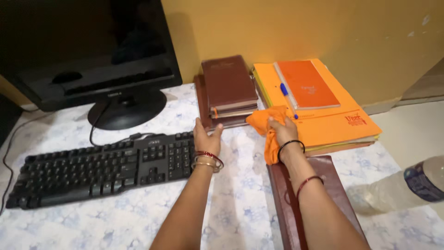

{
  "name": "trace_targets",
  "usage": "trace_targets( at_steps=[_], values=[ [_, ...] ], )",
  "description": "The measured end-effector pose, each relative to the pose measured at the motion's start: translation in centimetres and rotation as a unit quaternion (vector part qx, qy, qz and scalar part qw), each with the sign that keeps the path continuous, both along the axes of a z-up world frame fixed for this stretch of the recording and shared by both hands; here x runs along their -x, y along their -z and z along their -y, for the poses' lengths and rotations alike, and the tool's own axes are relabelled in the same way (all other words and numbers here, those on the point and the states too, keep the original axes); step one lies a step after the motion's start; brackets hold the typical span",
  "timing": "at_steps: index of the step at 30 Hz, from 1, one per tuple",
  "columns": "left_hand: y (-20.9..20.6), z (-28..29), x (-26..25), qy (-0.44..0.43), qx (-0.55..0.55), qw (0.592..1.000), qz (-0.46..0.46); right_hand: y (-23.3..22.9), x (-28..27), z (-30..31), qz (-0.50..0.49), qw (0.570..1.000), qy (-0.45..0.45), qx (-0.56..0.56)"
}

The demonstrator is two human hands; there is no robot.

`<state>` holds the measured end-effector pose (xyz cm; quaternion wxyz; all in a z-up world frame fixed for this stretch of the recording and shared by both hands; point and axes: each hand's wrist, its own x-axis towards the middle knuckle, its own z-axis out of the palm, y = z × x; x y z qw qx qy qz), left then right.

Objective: The person wipes a keyboard, monitor, and several books with an orange cloth. They clean the keyboard top and bottom, the monitor screen and stand, and each book cover individually, then return the items to the desk.

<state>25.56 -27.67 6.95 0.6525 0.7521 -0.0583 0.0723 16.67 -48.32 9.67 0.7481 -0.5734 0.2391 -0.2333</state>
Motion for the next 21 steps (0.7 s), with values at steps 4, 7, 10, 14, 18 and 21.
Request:
trace_targets(
  at_steps=[4, 7, 10, 14, 18, 21],
  values=[
    [0.7, 1.1, -3.4, 0.036, 0.061, 0.997, 0.032, -0.1, -0.4, 0.0, 0.032, 0.998, -0.023, -0.044],
    [1.7, 1.6, -5.3, 0.009, 0.006, 1.0, 0.018, -0.2, -0.7, 0.5, 0.049, 0.996, -0.011, -0.078],
    [1.8, 1.7, -7.1, -0.018, -0.022, 1.0, -0.001, 0.1, -0.8, 0.8, 0.062, 0.992, -0.009, -0.107],
    [0.5, 2.9, -8.4, 0.011, 0.018, 0.992, -0.121, 0.3, -0.8, 1.0, 0.066, 0.989, 0.004, -0.132],
    [-1.7, 4.1, -7.6, -0.053, 0.066, 0.98, -0.181, -0.1, -1.0, 0.9, 0.068, 0.988, -0.008, -0.141],
    [-3.3, 4.1, -6.8, -0.078, 0.037, 0.971, -0.225, -0.1, -0.8, 0.7, 0.052, 0.988, -0.006, -0.144]
  ],
)
